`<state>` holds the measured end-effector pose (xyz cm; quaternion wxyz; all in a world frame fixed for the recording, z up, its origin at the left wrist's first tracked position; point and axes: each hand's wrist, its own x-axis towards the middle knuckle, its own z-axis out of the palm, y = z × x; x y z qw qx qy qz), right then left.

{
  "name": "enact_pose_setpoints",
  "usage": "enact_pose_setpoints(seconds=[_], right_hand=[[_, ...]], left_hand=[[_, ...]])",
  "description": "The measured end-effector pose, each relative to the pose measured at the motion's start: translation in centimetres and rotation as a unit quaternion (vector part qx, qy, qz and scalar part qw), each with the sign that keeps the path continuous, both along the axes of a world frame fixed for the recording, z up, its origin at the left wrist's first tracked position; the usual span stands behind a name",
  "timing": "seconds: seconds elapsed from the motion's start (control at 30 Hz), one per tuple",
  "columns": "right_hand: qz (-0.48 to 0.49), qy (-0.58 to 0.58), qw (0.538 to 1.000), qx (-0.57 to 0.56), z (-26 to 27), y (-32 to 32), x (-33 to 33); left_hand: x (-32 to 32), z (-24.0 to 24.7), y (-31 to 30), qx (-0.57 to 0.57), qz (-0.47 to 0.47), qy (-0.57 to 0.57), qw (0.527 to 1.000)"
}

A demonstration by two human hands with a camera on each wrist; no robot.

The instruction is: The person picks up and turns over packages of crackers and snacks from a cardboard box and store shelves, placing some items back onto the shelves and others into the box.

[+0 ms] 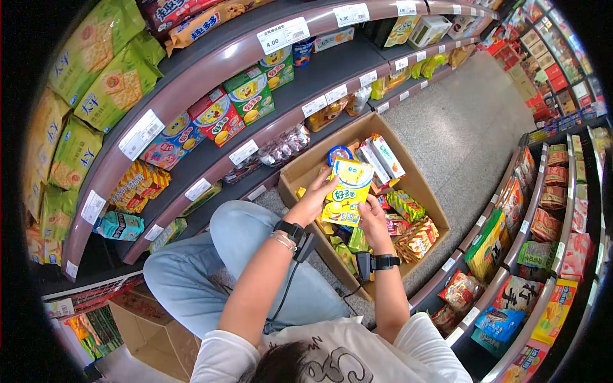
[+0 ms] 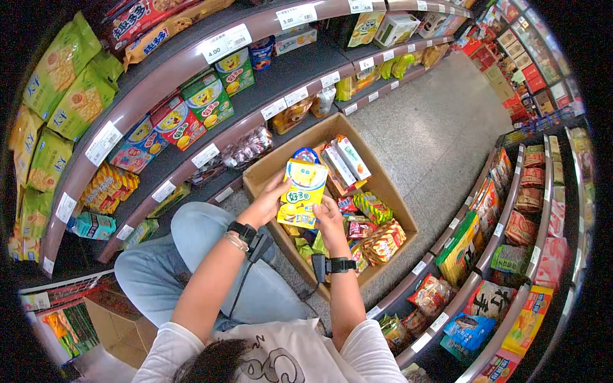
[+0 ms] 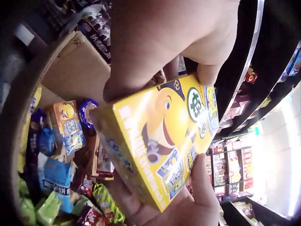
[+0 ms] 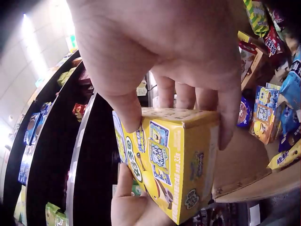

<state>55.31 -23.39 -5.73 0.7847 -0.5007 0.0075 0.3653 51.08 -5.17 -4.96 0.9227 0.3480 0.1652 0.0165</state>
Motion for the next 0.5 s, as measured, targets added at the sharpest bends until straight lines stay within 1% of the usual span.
enact_pose_setpoints(seconds=[0.2, 0.27, 0.5], right_hand=[[0.023, -0.023, 0.999, -0.012, 0.8, -0.4, -0.9], [0.033, -0.022, 0.999, 0.006, 1.5, -0.3, -1.1], [0.05, -0.039, 0.997, 0.032, 2.9, 0.7, -0.9]], left_hand=[[-2.2, 0.8, -0.7, -0.024, 0.028, 0.01, 0.999], [-2.6, 1.1, -0.7, -0.018, 0.038, 0.009, 0.999], [-3.5, 2.1, -0.1, -0.049, 0.032, 0.002, 0.998]])
